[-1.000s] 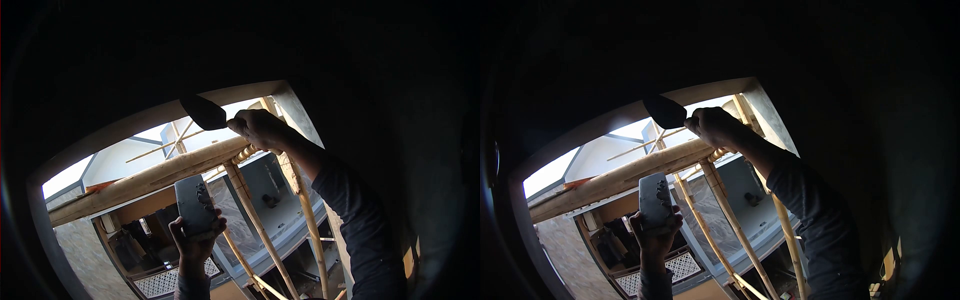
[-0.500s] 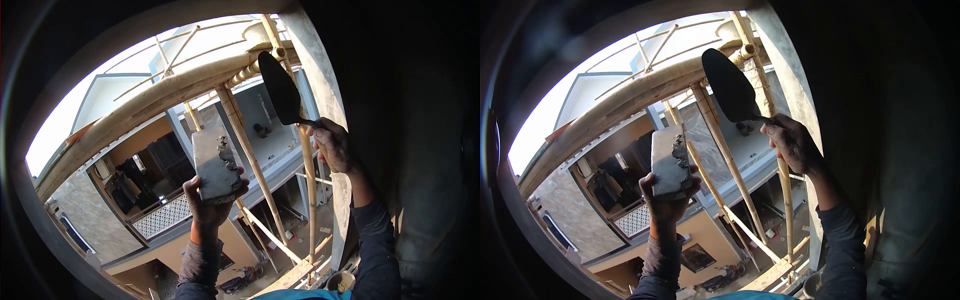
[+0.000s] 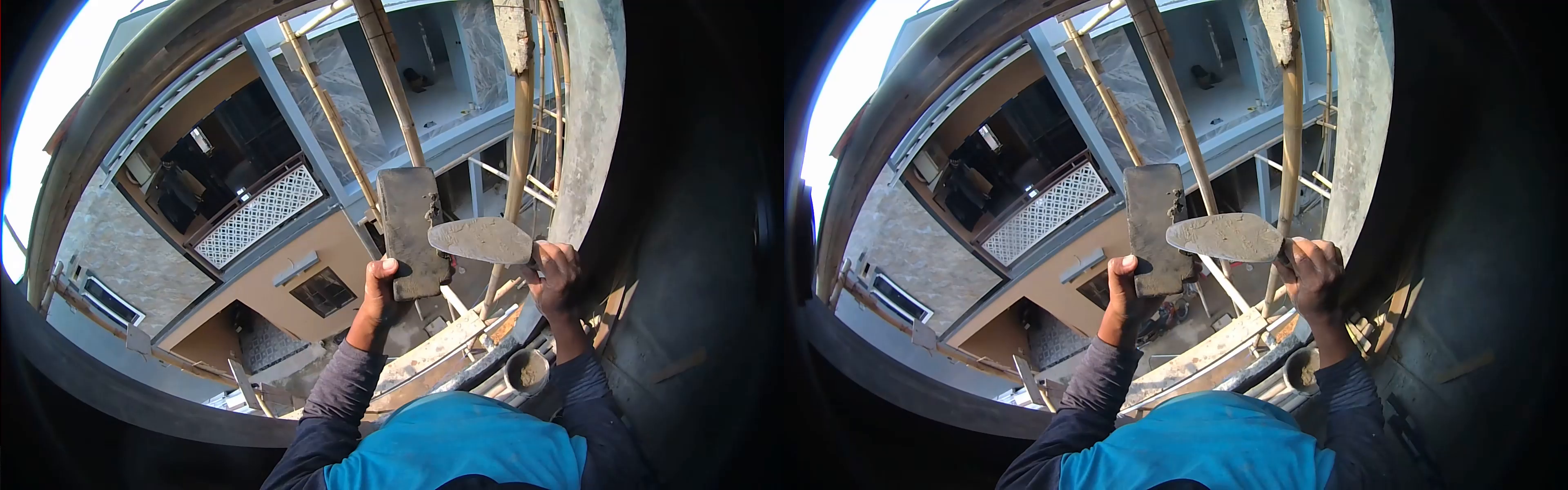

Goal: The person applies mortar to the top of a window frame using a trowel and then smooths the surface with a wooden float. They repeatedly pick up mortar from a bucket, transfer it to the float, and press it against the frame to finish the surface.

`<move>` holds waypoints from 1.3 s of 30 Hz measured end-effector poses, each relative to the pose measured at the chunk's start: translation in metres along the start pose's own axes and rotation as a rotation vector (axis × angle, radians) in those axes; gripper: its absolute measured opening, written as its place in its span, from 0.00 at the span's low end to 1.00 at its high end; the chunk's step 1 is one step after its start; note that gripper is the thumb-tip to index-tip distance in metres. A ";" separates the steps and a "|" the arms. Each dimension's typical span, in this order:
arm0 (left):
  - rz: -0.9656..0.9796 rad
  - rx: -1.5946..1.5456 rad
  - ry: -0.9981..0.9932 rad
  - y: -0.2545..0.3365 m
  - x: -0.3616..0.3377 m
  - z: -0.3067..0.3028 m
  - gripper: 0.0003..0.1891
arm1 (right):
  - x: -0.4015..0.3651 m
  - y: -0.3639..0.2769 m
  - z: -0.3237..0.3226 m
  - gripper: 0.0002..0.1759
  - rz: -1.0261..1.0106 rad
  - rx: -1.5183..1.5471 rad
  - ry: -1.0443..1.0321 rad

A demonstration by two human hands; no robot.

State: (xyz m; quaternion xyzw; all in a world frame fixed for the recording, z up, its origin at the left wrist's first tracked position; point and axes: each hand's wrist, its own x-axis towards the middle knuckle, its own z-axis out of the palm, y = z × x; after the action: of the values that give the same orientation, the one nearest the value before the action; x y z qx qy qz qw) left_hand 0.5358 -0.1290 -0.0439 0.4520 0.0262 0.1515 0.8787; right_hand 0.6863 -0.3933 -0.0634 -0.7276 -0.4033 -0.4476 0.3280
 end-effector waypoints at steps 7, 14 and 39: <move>-0.035 0.040 -0.152 0.001 -0.012 0.008 0.41 | 0.002 0.015 0.009 0.16 -0.136 -0.035 0.083; -0.034 0.104 -0.223 -0.005 -0.014 0.003 0.48 | 0.010 0.038 0.012 0.19 -0.053 -0.067 0.141; 0.238 -0.198 0.220 -0.081 -0.015 -0.111 0.38 | 0.305 0.117 -0.149 0.13 0.448 1.063 0.280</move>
State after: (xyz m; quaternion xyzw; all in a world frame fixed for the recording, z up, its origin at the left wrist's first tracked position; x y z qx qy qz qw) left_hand 0.5209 -0.0904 -0.1760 0.3437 0.0536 0.3047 0.8867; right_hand 0.8156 -0.4827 0.2601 -0.4649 -0.3615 -0.1957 0.7841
